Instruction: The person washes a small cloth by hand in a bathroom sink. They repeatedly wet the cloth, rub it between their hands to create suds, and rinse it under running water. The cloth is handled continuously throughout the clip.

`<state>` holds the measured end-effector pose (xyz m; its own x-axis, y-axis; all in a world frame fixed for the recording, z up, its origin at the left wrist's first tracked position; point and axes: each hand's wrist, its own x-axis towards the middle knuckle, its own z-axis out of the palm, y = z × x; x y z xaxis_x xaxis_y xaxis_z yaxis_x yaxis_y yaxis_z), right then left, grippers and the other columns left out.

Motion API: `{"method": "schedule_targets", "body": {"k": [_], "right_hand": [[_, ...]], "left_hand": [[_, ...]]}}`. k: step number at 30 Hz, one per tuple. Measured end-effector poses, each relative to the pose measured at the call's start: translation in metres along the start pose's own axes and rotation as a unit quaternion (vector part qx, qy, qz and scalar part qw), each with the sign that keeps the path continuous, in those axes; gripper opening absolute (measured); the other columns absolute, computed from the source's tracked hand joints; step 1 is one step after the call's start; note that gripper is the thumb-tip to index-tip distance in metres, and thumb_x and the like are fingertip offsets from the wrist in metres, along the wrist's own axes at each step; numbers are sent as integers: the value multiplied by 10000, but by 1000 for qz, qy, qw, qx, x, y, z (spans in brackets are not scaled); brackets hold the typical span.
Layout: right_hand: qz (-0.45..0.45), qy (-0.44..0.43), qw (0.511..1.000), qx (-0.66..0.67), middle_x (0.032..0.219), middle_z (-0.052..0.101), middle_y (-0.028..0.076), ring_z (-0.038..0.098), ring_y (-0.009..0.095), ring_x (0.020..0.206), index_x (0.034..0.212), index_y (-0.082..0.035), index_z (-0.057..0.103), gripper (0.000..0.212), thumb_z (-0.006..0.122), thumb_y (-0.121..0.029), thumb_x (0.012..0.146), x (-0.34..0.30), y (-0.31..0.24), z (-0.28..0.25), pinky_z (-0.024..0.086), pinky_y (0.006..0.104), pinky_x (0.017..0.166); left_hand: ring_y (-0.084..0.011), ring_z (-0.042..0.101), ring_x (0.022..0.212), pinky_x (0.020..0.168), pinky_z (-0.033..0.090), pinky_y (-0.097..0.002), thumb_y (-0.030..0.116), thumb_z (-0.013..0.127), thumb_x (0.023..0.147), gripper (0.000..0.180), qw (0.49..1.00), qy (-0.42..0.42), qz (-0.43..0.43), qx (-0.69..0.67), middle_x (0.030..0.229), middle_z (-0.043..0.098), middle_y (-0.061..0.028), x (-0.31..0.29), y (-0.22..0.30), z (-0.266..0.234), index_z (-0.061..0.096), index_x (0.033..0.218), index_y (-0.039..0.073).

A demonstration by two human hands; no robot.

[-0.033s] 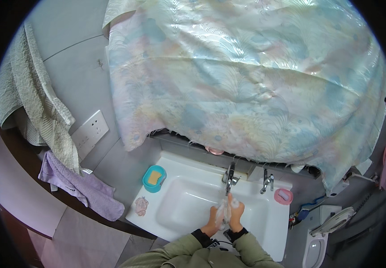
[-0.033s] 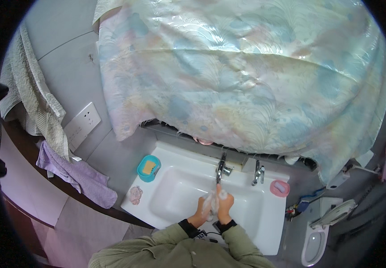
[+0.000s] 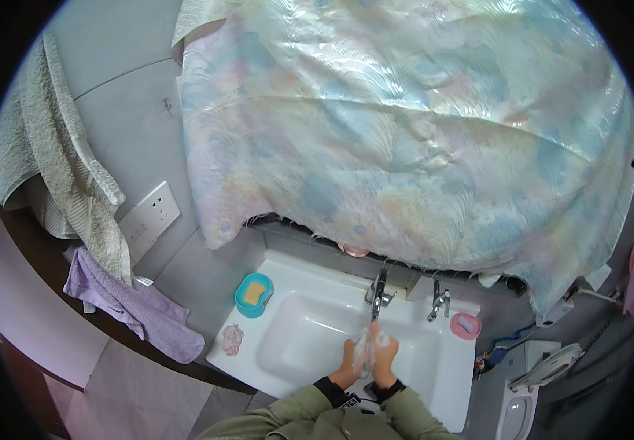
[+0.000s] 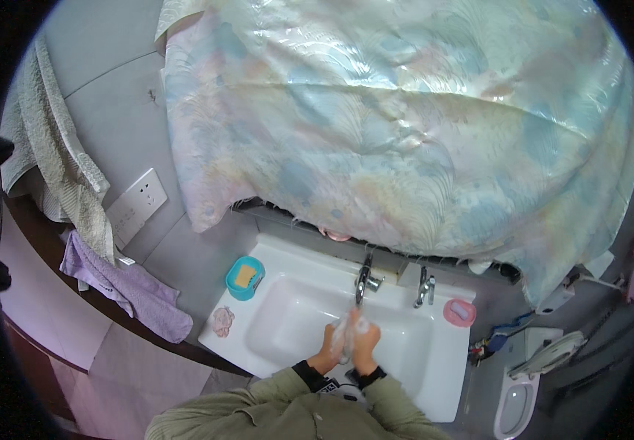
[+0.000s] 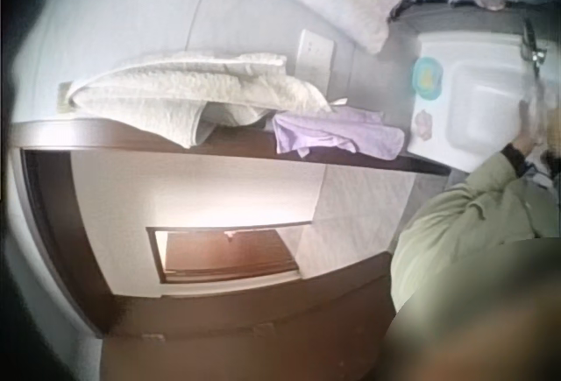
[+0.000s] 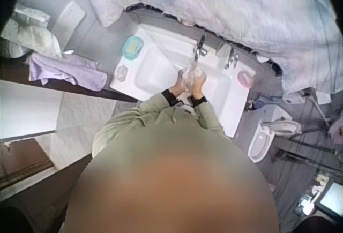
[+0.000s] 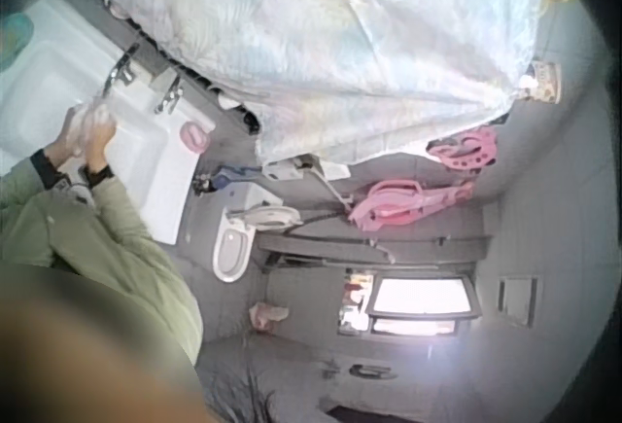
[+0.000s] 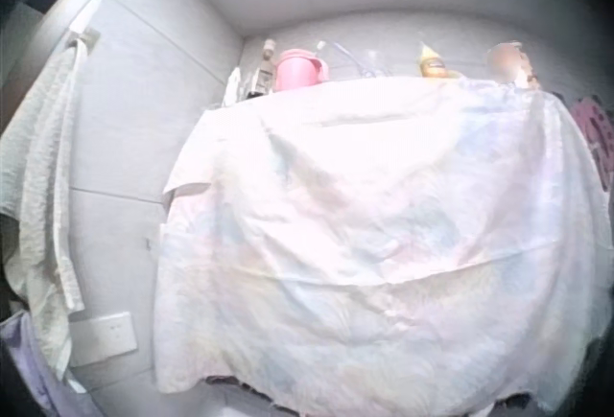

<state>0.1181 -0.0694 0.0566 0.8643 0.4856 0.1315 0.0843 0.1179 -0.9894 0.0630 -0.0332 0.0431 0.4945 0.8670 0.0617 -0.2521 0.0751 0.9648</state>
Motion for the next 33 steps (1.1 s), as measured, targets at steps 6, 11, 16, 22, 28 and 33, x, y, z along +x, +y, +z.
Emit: {"method": "schedule_targets", "body": {"k": [6, 11, 16, 22, 28, 33], "right_hand": [[-12, -49, 990, -129, 467, 450, -29, 413, 53, 468, 494, -26, 498, 425, 648, -220, 842, 7, -9, 3, 310, 262, 401], [-159, -17, 971, -177, 445, 452, -7, 394, 78, 432, 503, -5, 491, 421, 617, -193, 859, 13, 8, 0, 315, 305, 404], [-156, -64, 963, -208, 448, 473, -11, 403, 73, 429, 496, -15, 491, 442, 635, -244, 846, 12, 10, -1, 328, 305, 402], [-288, -94, 932, -200, 420, 454, 59, 362, 76, 400, 469, -14, 479, 443, 641, -196, 839, 9, 0, -5, 294, 286, 376], [-111, -45, 983, -137, 430, 438, 97, 362, 230, 344, 517, -35, 504, 360, 625, -164, 830, 8, 3, -3, 332, 319, 376], [-446, -137, 867, -174, 489, 521, 117, 500, 175, 389, 563, -36, 521, 276, 613, -109, 813, 6, -8, -5, 365, 334, 389]], "left_hand": [[-84, 517, 658, 573, 439, -267, 186, 497, 907, 219, 986, -1, -91, -140, 720, 559, -29, 4, -15, 4, 554, 858, -19], [-59, 436, 575, 480, 368, -243, 236, 465, 933, 263, 997, -2, -26, -78, 632, 473, 36, 12, -29, -1, 543, 815, 14], [-79, 385, 504, 427, 342, -280, 286, 478, 921, 346, 989, 1, -142, -51, 554, 450, -5, 7, -20, -5, 506, 717, 8], [-92, 439, 530, 457, 370, -301, 343, 461, 924, 395, 996, 5, 33, 78, 607, 507, -13, 5, -20, -5, 532, 728, 8], [-72, 497, 596, 479, 389, -239, 272, 419, 946, 254, 973, -9, -214, -85, 654, 499, 15, 2, -7, -4, 532, 825, 80], [-92, 445, 472, 402, 329, -264, 278, 495, 905, 335, 972, 3, 199, 126, 533, 466, 12, 3, 21, 0, 533, 670, 43]]}}
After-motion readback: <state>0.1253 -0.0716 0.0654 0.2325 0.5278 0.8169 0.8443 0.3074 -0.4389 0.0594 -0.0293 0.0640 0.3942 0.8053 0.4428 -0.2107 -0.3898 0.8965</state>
